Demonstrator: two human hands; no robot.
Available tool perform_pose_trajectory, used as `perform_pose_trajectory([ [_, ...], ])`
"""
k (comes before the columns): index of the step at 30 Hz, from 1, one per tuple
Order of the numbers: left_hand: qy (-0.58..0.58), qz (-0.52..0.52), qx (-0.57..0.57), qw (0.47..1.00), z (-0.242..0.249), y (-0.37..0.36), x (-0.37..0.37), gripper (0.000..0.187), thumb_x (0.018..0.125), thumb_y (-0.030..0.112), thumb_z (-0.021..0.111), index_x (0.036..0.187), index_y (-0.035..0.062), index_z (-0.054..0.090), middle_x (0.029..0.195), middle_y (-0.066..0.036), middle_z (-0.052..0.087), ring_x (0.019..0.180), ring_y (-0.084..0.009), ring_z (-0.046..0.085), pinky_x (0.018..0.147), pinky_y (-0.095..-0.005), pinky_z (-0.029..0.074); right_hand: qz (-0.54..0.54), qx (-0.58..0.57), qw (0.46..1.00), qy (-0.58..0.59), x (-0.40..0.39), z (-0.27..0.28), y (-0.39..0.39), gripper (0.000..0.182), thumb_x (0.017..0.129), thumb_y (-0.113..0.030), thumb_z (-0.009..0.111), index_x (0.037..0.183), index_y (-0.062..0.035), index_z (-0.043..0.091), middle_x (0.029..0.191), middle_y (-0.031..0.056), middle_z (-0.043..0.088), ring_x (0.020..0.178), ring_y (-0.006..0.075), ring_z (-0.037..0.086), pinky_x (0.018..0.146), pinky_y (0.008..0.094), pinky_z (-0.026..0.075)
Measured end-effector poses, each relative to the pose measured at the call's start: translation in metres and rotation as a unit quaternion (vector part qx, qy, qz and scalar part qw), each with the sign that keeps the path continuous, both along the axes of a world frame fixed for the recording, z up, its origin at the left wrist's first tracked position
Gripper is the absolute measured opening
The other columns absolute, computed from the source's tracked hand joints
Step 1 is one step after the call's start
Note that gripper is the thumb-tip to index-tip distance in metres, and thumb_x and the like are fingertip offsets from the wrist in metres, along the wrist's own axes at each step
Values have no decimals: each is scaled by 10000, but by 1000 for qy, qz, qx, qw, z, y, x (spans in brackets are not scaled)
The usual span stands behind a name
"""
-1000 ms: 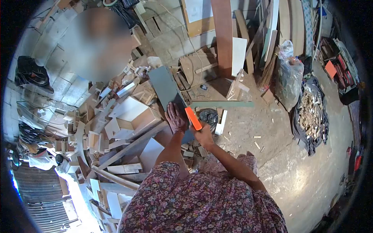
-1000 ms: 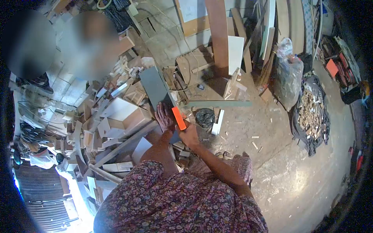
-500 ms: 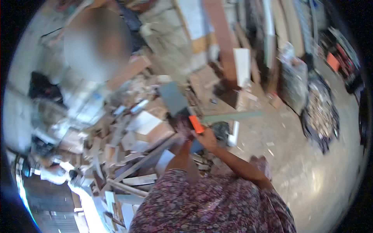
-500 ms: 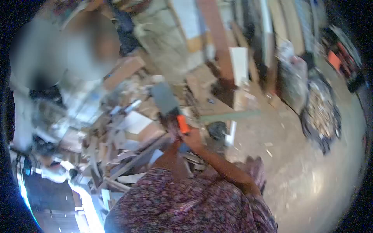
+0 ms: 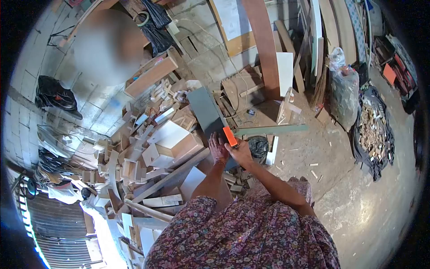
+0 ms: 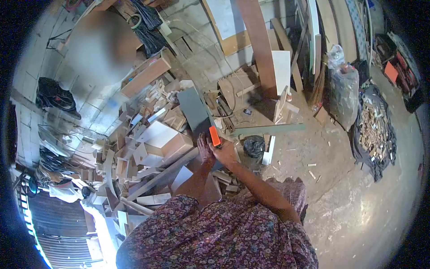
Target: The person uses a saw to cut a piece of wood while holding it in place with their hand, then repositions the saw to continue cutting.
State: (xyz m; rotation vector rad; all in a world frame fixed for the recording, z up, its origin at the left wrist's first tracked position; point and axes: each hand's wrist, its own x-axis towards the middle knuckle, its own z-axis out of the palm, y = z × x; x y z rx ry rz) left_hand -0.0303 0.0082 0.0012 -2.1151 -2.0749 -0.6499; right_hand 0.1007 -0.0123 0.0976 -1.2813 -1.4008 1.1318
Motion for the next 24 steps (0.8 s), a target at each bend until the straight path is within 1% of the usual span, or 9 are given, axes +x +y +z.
perform_pose_trajectory([
  [4,24,4,-22,999,4,0,2,520,764,216,454,1231,2,372,1346,-153,284,1276,-314,224,1048,-437,171,-3,-21,999,-38,7,8,-13,274,742,-198,657,886,23,580,699,73,603,645,102,515,625,289,447],
  [6,30,9,-34,999,9,0,4,540,767,223,453,1249,2,349,1360,-145,268,1284,-304,211,1054,-432,157,6,-9,1000,26,13,13,-18,230,755,-176,643,860,16,572,689,42,575,648,86,485,627,279,437],
  [9,30,11,-47,998,13,2,7,575,776,231,451,1286,9,305,1386,-129,234,1297,-285,190,1062,-424,134,-10,-23,999,39,16,-19,-23,204,765,-164,640,850,7,568,680,23,550,647,75,460,617,264,426],
  [12,32,14,-69,997,16,0,9,607,797,229,438,1334,29,240,1411,-112,197,1309,-270,168,1067,-417,117,-5,-40,998,52,17,-18,-25,197,770,-168,644,855,-5,573,671,5,540,638,67,442,613,254,420],
  [14,21,26,-75,997,15,3,9,599,802,232,417,1338,36,237,1415,-109,194,1314,-263,161,1066,-412,114,-4,-72,995,64,14,-4,-26,206,766,-182,654,842,-8,571,661,12,556,618,68,461,595,248,419],
  [16,26,24,-64,997,7,6,4,605,800,244,412,1340,37,235,1418,-108,189,1315,-261,160,1065,-410,113,-16,11,1000,17,11,1,-29,231,769,-214,652,825,-5,570,641,48,569,592,87,491,578,252,420],
  [20,57,23,-53,997,0,5,2,640,786,288,413,1342,31,228,1422,-111,181,1317,-259,160,1062,-411,106,-17,14,1000,2,13,15,-32,287,769,-259,648,853,1,562,629,94,568,584,111,520,555,270,426],
  [22,21,24,-61,998,22,0,11,649,782,302,413,1341,27,231,1422,-113,181,1316,-261,160,1062,-414,105,3,-32,998,-44,16,27,-27,410,800,-377,570,959,-4,516,697,191,580,689,343,592,620,391,454],
  [24,-13,24,-69,997,24,-2,11,658,779,316,413,1339,23,233,1421,-115,182,1316,-262,160,1061,-416,104,-8,-15,999,-42,14,32,-19,402,802,-370,568,951,-4,498,677,194,569,679,352,587,612,403,449],
])
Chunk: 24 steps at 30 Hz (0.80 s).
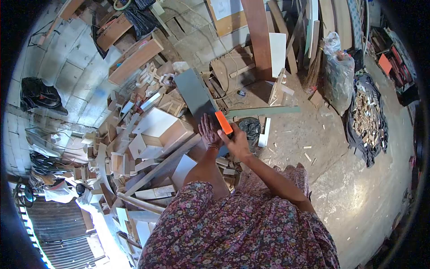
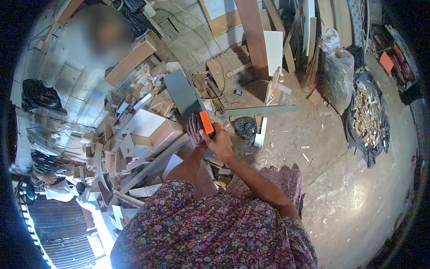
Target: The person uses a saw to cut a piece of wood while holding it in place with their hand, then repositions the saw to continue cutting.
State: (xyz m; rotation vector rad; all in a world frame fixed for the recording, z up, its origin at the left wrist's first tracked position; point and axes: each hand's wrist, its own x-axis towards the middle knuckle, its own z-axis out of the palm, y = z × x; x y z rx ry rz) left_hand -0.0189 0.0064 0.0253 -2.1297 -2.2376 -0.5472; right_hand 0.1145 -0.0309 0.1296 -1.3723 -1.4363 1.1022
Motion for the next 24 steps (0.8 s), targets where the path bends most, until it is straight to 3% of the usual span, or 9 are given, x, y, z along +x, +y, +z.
perform_pose_trajectory([
  [4,-8,-14,26,1000,-14,5,-6,660,778,333,407,1334,18,245,1417,-119,189,1315,-261,164,1058,-422,113,-18,75,996,-48,-9,1,1,393,800,-337,579,963,12,503,656,219,559,594,388,563,548,397,444],
  [8,23,3,7,1000,-16,5,-7,643,782,322,410,1328,16,260,1414,-123,198,1314,-252,169,1056,-423,123,3,17,998,-65,-10,2,-3,393,806,-335,562,971,14,489,677,241,557,653,442,536,568,420,446],
  [11,40,13,-11,999,-20,8,-8,607,787,299,413,1315,25,290,1405,-115,224,1309,-250,183,1054,-425,131,-2,64,997,-53,-7,-10,-1,333,803,-276,566,953,11,492,654,216,552,597,372,566,554,379,456],
  [13,26,29,-3,999,-15,7,-5,590,786,288,422,1306,33,309,1396,-107,244,1302,-252,197,1050,-424,142,-12,67,998,-7,-6,-23,-4,249,786,-184,577,925,7,499,629,143,546,553,224,553,544,321,451],
  [14,20,33,-1,999,-12,8,-5,573,784,277,432,1296,41,328,1386,-99,264,1295,-253,211,1046,-422,153,2,75,997,-13,-5,-26,-6,249,786,-184,577,925,7,499,629,143,546,553,224,553,544,321,451],
  [17,-7,81,-55,995,8,18,1,531,789,250,438,1279,63,353,1344,-85,321,1240,-235,289,1015,-436,201,-15,49,997,56,-4,-34,-13,148,775,-79,586,877,0,512,658,14,515,606,69,461,544,238,412],
  [20,-34,103,-93,990,5,23,0,525,781,235,445,1274,75,362,1316,-70,351,1201,-228,325,995,-453,218,-10,40,992,120,-6,-33,-11,109,812,-82,573,848,-2,510,658,-13,492,599,55,433,531,222,393],
  [22,21,78,2,997,-6,22,-3,540,771,246,460,1275,81,361,1316,-52,352,1207,-229,320,1002,-440,213,-9,69,994,89,-6,-40,-8,122,835,-104,572,821,-3,506,645,-35,468,587,45,414,510,212,369],
  [24,29,56,32,997,-7,23,-7,569,778,268,464,1299,85,331,1353,-40,313,1243,-227,285,1027,-427,183,3,35,996,88,-4,-45,-5,234,814,-177,597,961,-3,543,656,88,566,614,82,487,569,277,436],
])
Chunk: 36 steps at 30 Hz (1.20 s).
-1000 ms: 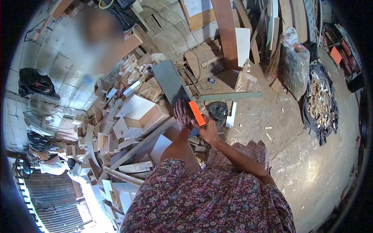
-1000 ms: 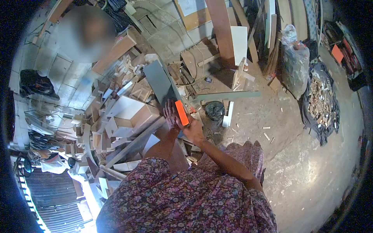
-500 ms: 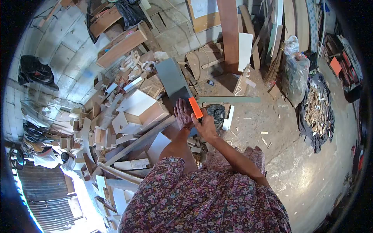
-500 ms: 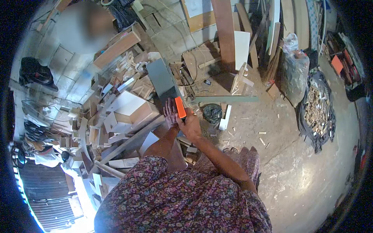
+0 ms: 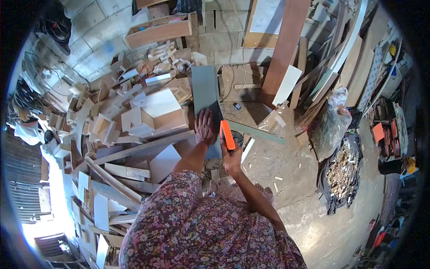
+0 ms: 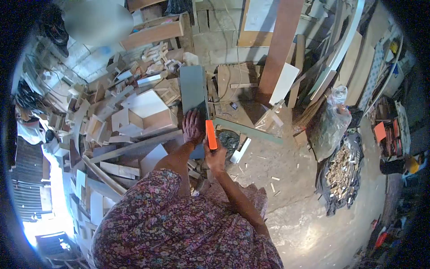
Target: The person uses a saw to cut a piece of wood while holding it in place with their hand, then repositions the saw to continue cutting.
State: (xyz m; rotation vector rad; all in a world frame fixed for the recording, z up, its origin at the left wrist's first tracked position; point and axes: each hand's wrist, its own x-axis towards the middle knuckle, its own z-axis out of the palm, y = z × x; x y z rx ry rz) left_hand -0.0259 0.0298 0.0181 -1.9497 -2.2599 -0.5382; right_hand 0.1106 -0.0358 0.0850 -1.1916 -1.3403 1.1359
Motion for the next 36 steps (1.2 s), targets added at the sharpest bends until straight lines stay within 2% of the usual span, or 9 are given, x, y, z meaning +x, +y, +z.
perform_pose_trajectory([
  [12,-8,-3,15,1000,-5,5,-1,650,761,291,498,1336,86,276,1416,-37,219,1311,-225,182,1067,-433,94,20,-64,992,-107,0,35,13,310,802,-254,618,915,29,558,700,163,600,622,227,588,593,332,448],
  [16,-81,-17,-2,997,5,6,-1,633,772,276,483,1338,87,274,1416,-43,217,1312,-226,180,1067,-446,86,-2,-76,997,-17,-1,26,20,308,787,-254,638,890,29,573,653,87,562,608,120,513,572,292,420],
  [18,-63,-12,-41,997,6,1,1,623,781,279,466,1341,89,271,1417,-43,215,1312,-222,180,1066,-449,78,-11,-71,997,16,-1,19,14,293,786,-242,639,889,26,577,659,70,555,619,106,493,571,284,414],
  [19,-10,-19,73,997,-1,4,-2,626,783,287,465,1343,89,268,1420,-40,210,1315,-222,172,1066,-446,83,-22,-63,997,46,2,16,9,278,785,-229,640,888,23,581,666,53,548,630,92,472,571,276,408],
  [22,-54,-11,25,998,1,3,5,617,782,264,465,1342,93,270,1423,-40,201,1311,-230,181,1061,-435,110,-24,-50,998,5,1,2,-1,259,805,-221,618,916,10,578,682,38,559,627,104,478,570,283,407],
  [23,-50,-3,28,998,5,4,1,617,782,264,465,1342,93,270,1423,-40,201,1311,-230,181,1061,-435,110,-36,-40,996,73,-2,-1,-6,177,832,-189,596,807,-23,538,574,-31,471,487,43,408,430,215,332],
  [24,-42,-2,10,999,8,2,1,616,782,258,466,1343,95,269,1424,-34,199,1310,-222,185,1059,-431,115,-29,-41,996,77,-5,2,-5,177,832,-189,596,807,-23,538,574,-31,471,487,43,408,430,215,332],
  [27,-22,-2,-4,1000,5,-2,1,614,781,245,468,1343,99,268,1425,-23,197,1309,-208,189,1054,-429,128,-6,-42,998,-40,-4,15,2,320,820,-289,590,908,17,568,655,126,561,577,175,506,572,317,423],
  [36,-75,-4,-14,997,3,0,1,558,806,208,401,1344,131,275,1433,-10,177,1321,-224,152,1061,-439,116,15,-51,997,-56,-1,25,34,280,789,-216,624,812,55,559,578,155,539,501,200,506,512,340,414],
])
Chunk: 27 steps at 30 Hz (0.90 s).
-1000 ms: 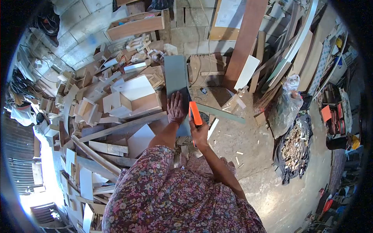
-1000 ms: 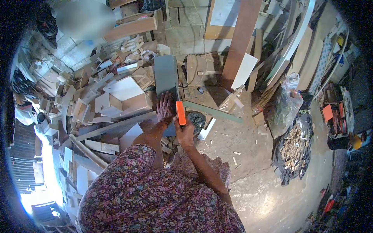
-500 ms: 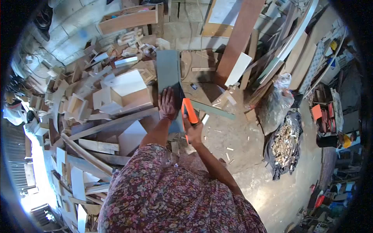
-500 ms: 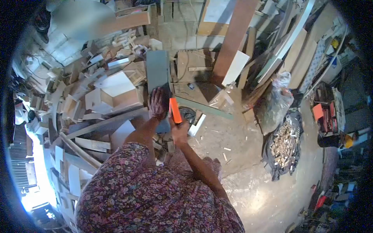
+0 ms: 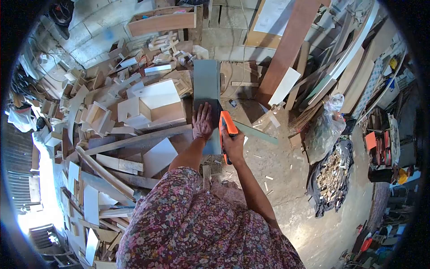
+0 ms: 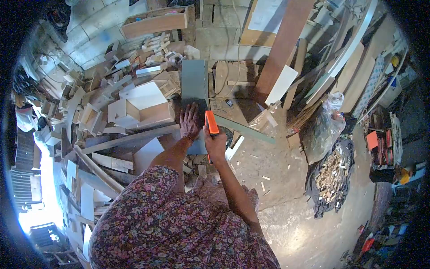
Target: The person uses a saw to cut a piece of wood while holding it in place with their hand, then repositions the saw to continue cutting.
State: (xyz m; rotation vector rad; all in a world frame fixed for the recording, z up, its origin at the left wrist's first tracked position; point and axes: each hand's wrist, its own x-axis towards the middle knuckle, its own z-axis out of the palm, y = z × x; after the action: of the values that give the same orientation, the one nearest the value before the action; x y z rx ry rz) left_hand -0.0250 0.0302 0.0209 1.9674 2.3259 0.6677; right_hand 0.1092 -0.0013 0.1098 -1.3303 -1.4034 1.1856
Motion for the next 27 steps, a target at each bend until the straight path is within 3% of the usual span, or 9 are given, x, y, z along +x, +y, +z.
perform_pose_trajectory([
  [3,26,0,33,999,-1,1,0,562,800,199,424,1338,113,285,1412,-34,236,1300,-226,217,1043,-453,158,-13,6,1000,3,-1,4,-4,279,788,-216,622,787,54,554,594,164,548,508,212,518,515,348,418],
  [6,3,-4,19,1000,4,0,0,550,801,172,400,1336,110,290,1411,-31,239,1301,-225,215,1046,-449,151,-12,-8,993,-114,-11,16,-22,269,790,-211,621,796,49,556,612,170,563,527,221,541,529,349,433],
  [8,22,3,41,999,-6,13,-9,542,805,171,391,1335,111,293,1410,-29,242,1302,-223,213,1047,-448,146,-31,179,982,-50,-16,46,-42,223,807,-192,603,794,18,531,595,26,515,554,76,489,496,259,396],
  [10,30,-8,41,999,-15,-6,1,535,808,170,382,1334,112,297,1409,-27,245,1303,-220,211,1049,-447,142,-20,139,986,-90,1,55,-60,233,803,-188,605,841,34,545,623,50,532,576,90,498,519,263,406],
  [12,29,11,18,999,-7,4,0,531,812,168,368,1335,119,295,1408,-23,247,1305,-211,207,1049,-447,141,12,-33,998,-60,13,66,-57,254,807,-190,604,898,42,556,647,65,543,587,90,495,531,258,409],
  [14,21,6,42,999,-3,3,1,527,815,168,362,1337,125,295,1409,-22,245,1306,-208,205,1049,-445,142,-2,27,999,-47,18,63,-58,244,819,-195,597,888,37,564,633,49,537,577,73,478,514,246,399],
  [16,5,6,51,999,-2,1,1,531,810,149,368,1336,124,295,1409,-20,246,1305,-207,207,1051,-443,138,-6,-28,999,20,22,55,-63,303,802,-194,618,970,50,552,654,135,564,615,140,504,588,306,427],
  [22,-1,-3,64,998,-2,0,0,532,811,134,385,1335,124,295,1414,-2,232,1304,-200,211,1054,-440,134,-8,-33,999,-27,26,65,-76,295,798,-200,627,957,39,555,697,116,574,659,132,503,620,291,427],
  [27,7,-1,32,999,-3,1,0,523,816,151,359,1333,119,292,1417,-8,223,1305,-203,210,1042,-457,155,-10,-70,997,25,23,51,-82,269,801,-193,624,932,31,555,703,118,575,663,126,499,620,286,425],
])
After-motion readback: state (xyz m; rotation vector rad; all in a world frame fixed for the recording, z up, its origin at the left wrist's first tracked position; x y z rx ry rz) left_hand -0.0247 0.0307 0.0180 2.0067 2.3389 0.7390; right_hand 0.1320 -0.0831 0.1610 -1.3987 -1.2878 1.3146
